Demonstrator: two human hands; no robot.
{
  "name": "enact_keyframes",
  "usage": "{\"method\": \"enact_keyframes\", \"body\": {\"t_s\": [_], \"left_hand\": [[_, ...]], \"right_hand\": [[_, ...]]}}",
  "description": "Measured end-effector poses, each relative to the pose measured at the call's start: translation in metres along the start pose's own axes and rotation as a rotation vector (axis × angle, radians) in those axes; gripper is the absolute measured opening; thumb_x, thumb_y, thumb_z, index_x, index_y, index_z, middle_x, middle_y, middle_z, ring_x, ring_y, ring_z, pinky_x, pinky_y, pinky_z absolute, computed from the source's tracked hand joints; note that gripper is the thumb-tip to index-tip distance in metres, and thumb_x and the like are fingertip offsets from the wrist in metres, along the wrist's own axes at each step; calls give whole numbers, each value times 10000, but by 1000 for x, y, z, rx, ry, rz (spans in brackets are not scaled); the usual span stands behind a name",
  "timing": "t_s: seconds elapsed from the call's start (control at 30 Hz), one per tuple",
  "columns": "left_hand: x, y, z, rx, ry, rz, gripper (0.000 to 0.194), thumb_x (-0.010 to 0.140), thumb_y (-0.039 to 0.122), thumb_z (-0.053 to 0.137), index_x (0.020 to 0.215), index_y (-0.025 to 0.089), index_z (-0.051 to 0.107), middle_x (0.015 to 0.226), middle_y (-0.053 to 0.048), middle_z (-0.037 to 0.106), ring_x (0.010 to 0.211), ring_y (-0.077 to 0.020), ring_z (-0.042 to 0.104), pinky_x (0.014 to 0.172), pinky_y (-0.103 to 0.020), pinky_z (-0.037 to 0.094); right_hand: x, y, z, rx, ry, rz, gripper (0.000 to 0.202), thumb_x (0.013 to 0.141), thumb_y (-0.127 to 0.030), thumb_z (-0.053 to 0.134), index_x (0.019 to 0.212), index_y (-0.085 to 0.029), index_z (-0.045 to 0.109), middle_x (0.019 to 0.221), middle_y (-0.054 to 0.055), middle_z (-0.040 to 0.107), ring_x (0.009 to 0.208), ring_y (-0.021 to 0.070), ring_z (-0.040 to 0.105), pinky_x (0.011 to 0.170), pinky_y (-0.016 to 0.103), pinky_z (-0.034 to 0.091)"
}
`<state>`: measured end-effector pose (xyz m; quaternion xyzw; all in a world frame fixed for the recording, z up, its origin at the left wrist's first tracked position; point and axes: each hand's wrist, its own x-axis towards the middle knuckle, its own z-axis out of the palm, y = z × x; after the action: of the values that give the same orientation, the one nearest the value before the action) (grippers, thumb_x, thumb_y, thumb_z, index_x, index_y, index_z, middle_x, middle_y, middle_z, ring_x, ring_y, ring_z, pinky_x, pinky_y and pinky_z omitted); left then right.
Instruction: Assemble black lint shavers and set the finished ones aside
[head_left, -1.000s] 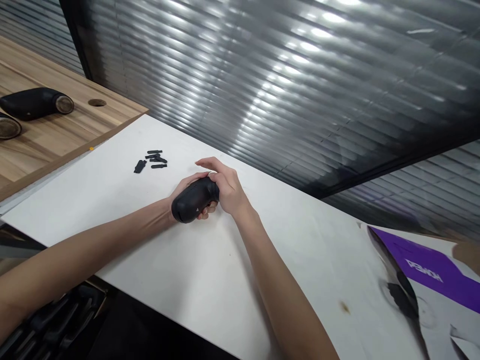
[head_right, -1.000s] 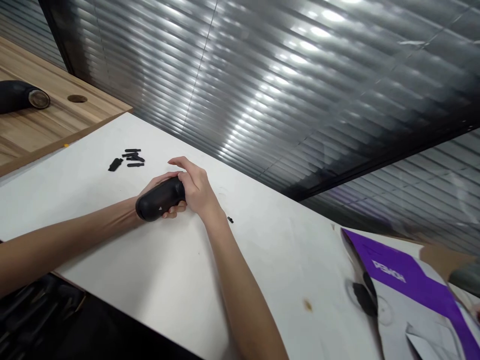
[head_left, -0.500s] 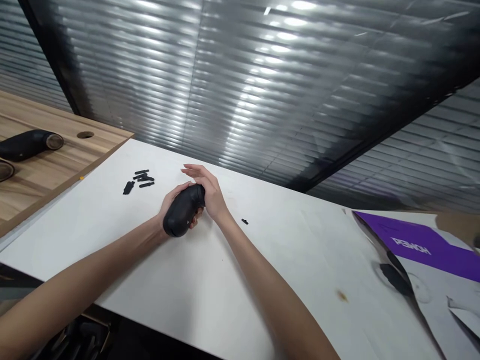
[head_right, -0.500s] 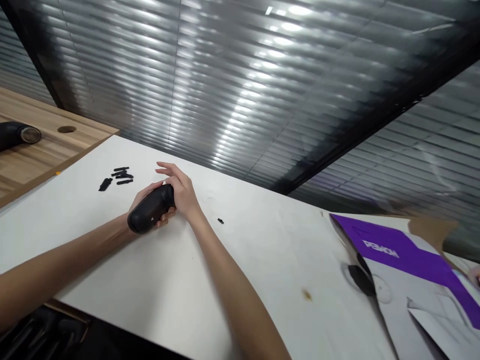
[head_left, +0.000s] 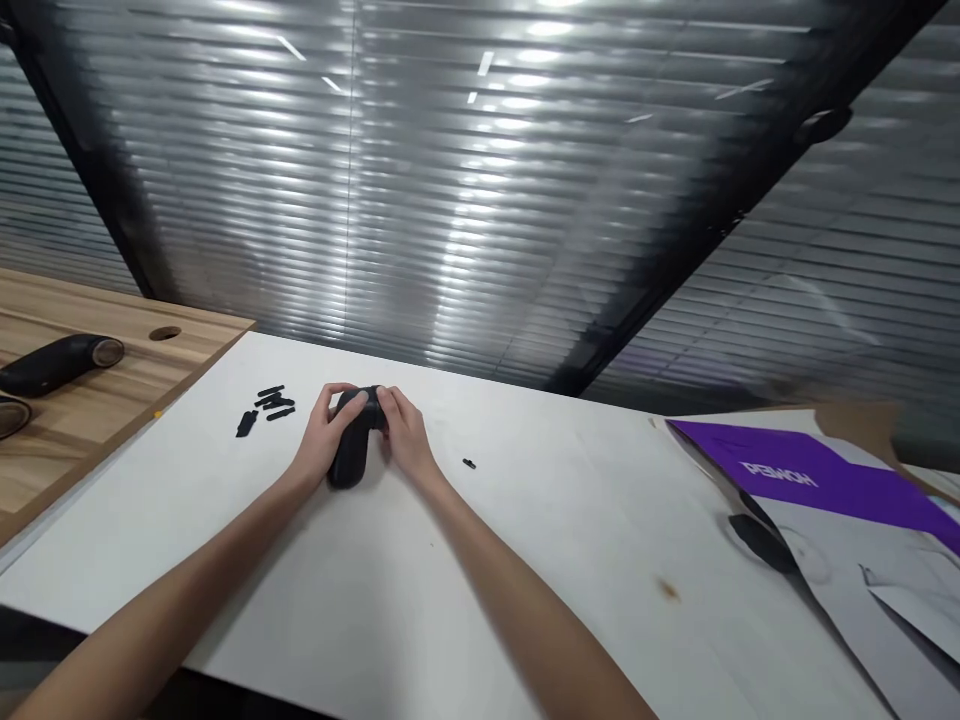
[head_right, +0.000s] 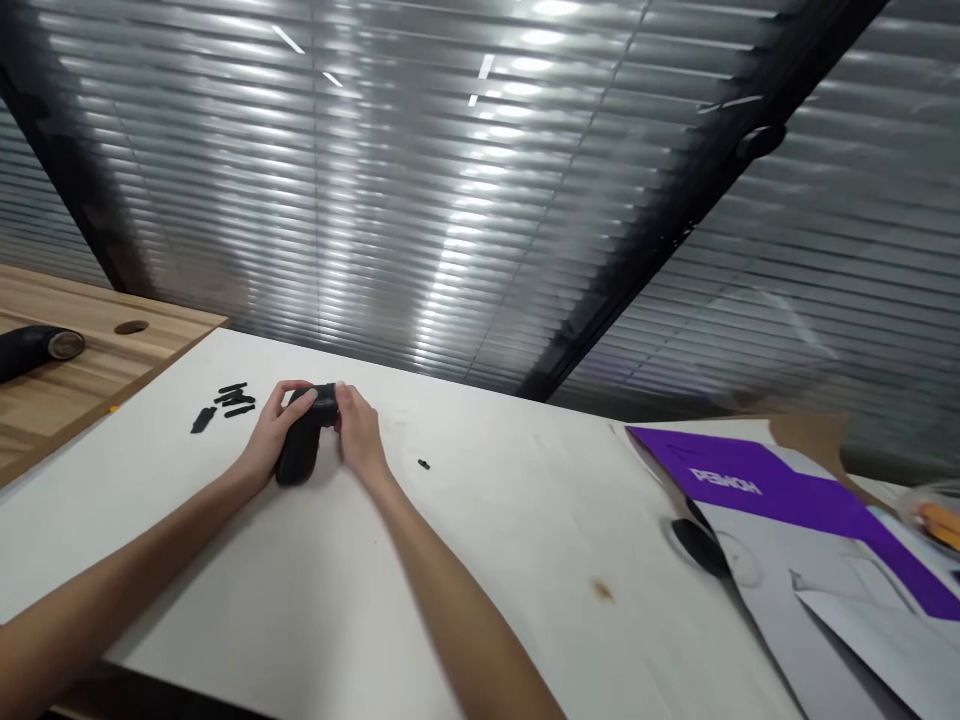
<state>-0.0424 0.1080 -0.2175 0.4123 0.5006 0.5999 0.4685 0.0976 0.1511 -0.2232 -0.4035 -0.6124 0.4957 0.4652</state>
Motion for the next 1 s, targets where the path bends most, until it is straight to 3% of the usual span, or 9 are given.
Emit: {"method": "enact_keyframes", "body": {"t_s": [0.13, 0.33, 0.43, 0.53, 0.67, 0.87, 1.0], "left_hand": [[3, -2, -4, 32, -20, 22, 471, 834, 647, 759, 1019, 229, 644, 869, -6, 689, 719, -167, 639, 648, -264, 492], [9, 1, -10, 9, -78, -27, 527, 796, 673, 781, 1042, 236, 621, 747, 8, 694, 566, -177, 635, 542, -274, 477], [10, 3, -12, -18, -94, -55, 534, 794, 667, 792, 1053, 228, 632, 763, -7, 714, 578, -184, 655, 560, -283, 501], [10, 5, -13, -74, -146, -88, 588, 806, 643, 800, 1190, 237, 616, 833, -26, 738, 639, -204, 696, 628, -319, 549], [11, 5, -14, -96, -241, -99, 737, 724, 486, 921, 1329, 258, 568, 992, -45, 759, 753, -227, 735, 742, -381, 592], [17, 5, -21, -117, -276, -118, 632, 672, 328, 957, 1215, 206, 656, 981, -57, 745, 758, -213, 716, 674, -333, 574], [19, 8, -25, -172, -288, -155, 567, 670, 291, 948, 1167, 195, 694, 1022, -63, 737, 779, -209, 717, 667, -316, 571]], "right_hand": [[0, -5, -5, 93, -119, 84, 503, 895, -727, 606, 804, -246, 495, 651, -67, 457, 547, 116, 424, 528, 267, 338], [1, -9, -11, 208, -256, 100, 512, 855, -723, 679, 983, -242, 559, 798, -29, 636, 658, 139, 624, 586, 271, 447], [1, -10, -10, 248, -236, 95, 511, 846, -726, 687, 967, -245, 568, 806, -18, 663, 679, 153, 658, 578, 271, 462], [6, -9, -9, 347, -130, 106, 538, 800, -751, 710, 923, -249, 561, 808, -11, 649, 666, 161, 640, 538, 273, 464], [13, -2, -11, 492, 6, 140, 544, 773, -719, 760, 948, -247, 552, 915, 7, 658, 745, 169, 658, 582, 279, 510], [14, -3, -12, 514, -63, 127, 547, 830, -626, 747, 1224, -295, 559, 940, -17, 679, 702, 149, 671, 649, 295, 539], [11, -9, -13, 497, -91, 107, 523, 864, -596, 718, 1276, -301, 587, 949, -14, 673, 686, 137, 672, 648, 288, 540]]}}
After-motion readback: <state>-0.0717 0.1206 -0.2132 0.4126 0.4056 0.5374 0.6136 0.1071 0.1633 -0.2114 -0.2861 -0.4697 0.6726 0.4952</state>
